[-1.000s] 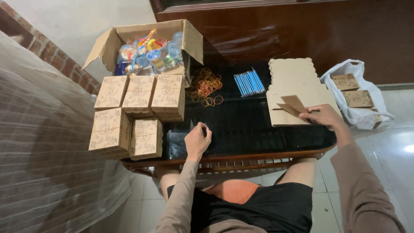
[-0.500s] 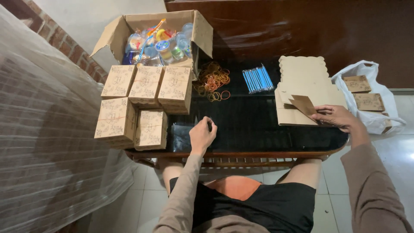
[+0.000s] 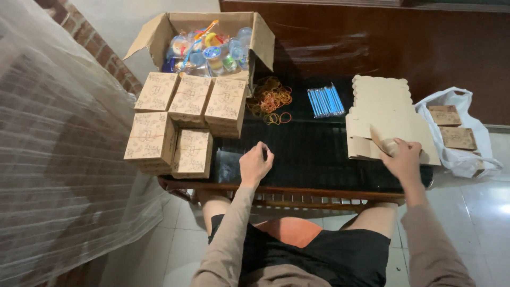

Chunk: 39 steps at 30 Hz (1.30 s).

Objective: A person is folding flat cardboard sheets into small boxes and organizing them on a table with other packaging materials like straws and bottles.

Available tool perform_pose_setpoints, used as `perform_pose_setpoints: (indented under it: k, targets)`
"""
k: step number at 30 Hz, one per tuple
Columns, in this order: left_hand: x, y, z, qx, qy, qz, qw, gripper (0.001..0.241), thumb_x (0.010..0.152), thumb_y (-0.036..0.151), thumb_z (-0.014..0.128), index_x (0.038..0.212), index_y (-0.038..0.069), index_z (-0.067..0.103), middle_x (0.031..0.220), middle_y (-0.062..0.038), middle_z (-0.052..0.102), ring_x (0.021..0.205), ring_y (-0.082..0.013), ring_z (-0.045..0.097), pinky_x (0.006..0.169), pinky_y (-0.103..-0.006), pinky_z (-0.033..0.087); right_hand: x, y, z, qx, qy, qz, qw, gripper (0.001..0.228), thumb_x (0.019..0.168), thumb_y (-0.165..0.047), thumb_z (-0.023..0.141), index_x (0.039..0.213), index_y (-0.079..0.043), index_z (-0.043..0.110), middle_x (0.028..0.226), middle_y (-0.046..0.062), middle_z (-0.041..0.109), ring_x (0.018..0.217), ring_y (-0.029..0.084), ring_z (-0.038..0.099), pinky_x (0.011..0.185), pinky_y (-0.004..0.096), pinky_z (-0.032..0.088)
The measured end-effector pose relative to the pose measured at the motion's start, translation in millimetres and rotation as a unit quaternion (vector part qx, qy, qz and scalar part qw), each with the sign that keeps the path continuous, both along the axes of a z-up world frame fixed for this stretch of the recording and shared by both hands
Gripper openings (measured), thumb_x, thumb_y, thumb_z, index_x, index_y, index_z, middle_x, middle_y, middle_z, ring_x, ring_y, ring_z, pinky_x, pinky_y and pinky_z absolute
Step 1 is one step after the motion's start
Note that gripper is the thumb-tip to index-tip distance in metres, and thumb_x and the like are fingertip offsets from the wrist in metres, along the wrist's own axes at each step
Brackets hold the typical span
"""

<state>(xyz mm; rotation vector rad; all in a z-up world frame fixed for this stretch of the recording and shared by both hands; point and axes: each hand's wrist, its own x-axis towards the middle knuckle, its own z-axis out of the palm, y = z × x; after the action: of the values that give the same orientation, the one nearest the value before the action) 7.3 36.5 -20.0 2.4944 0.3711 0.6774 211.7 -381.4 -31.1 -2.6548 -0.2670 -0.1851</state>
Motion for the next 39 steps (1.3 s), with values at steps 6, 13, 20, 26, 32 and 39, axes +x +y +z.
perform_pose_setpoints:
  k: [6,13,20,26,32,39]
  targets:
    - [3,1,-3,-0.008,0.000,0.019,1.000,0.011,0.088,0.025,0.063,0.089,0.016,0.058,0.072,-0.002,0.067,0.062,-0.0249,0.066,0.051,-0.0411,0.046,-19,43,16,-0.105,0.010,-0.072,0.992,0.059,0.089,-0.039,0.074,0.139,-0.012,0.057,0.133,0.023,0.039,0.122,0.049,0.038,0.101,0.072,0.034]
    - [2,1,-3,-0.021,0.000,0.011,1.000,0.011,0.088,0.024,0.064,0.088,0.015,0.058,0.073,-0.001,0.068,0.061,-0.0213,0.064,0.051,-0.0374,0.045,-33,57,-3,-0.042,-0.085,-0.118,0.989,0.044,0.085,-0.023,0.080,0.125,-0.018,0.063,0.134,0.020,0.043,0.127,0.045,0.039,0.103,0.061,0.027]
    - [1,1,-1,-0.026,0.004,0.005,1.000,0.012,0.089,0.024,0.065,0.087,0.014,0.058,0.074,-0.001,0.068,0.062,-0.0202,0.065,0.053,-0.0360,0.047,-13,44,-28,0.050,-0.098,-0.119,0.987,0.046,0.103,-0.021,0.045,0.142,-0.003,0.061,0.153,0.023,0.048,0.147,0.042,0.034,0.115,0.064,0.012]
    - [3,2,-5,-0.011,-0.019,0.015,1.000,0.012,0.089,0.023,0.064,0.085,0.015,0.055,0.068,0.000,0.065,0.058,-0.0208,0.063,0.048,-0.0375,0.043,40,-4,-57,0.165,0.006,-0.267,0.949,0.057,0.116,-0.036,0.037,0.107,0.009,0.071,0.108,0.031,0.071,0.101,0.048,0.067,0.092,0.052,0.047]
    - [4,2,-9,0.001,-0.022,0.019,1.000,0.011,0.089,0.023,0.063,0.086,0.016,0.056,0.067,-0.001,0.063,0.056,-0.0214,0.062,0.047,-0.0377,0.042,9,-11,8,0.330,0.009,-0.164,0.929,0.030,0.099,-0.004,0.054,0.129,-0.001,0.058,0.126,0.018,0.065,0.112,0.035,0.059,0.091,0.042,0.046]
    - [3,2,-7,-0.006,-0.020,0.014,1.000,0.011,0.090,0.023,0.065,0.088,0.014,0.059,0.069,-0.001,0.067,0.057,-0.0190,0.064,0.048,-0.0347,0.045,33,-30,-15,0.232,0.028,-0.179,0.956,0.027,0.096,-0.012,0.069,0.119,0.002,0.068,0.116,0.021,0.069,0.108,0.038,0.063,0.092,0.044,0.048]
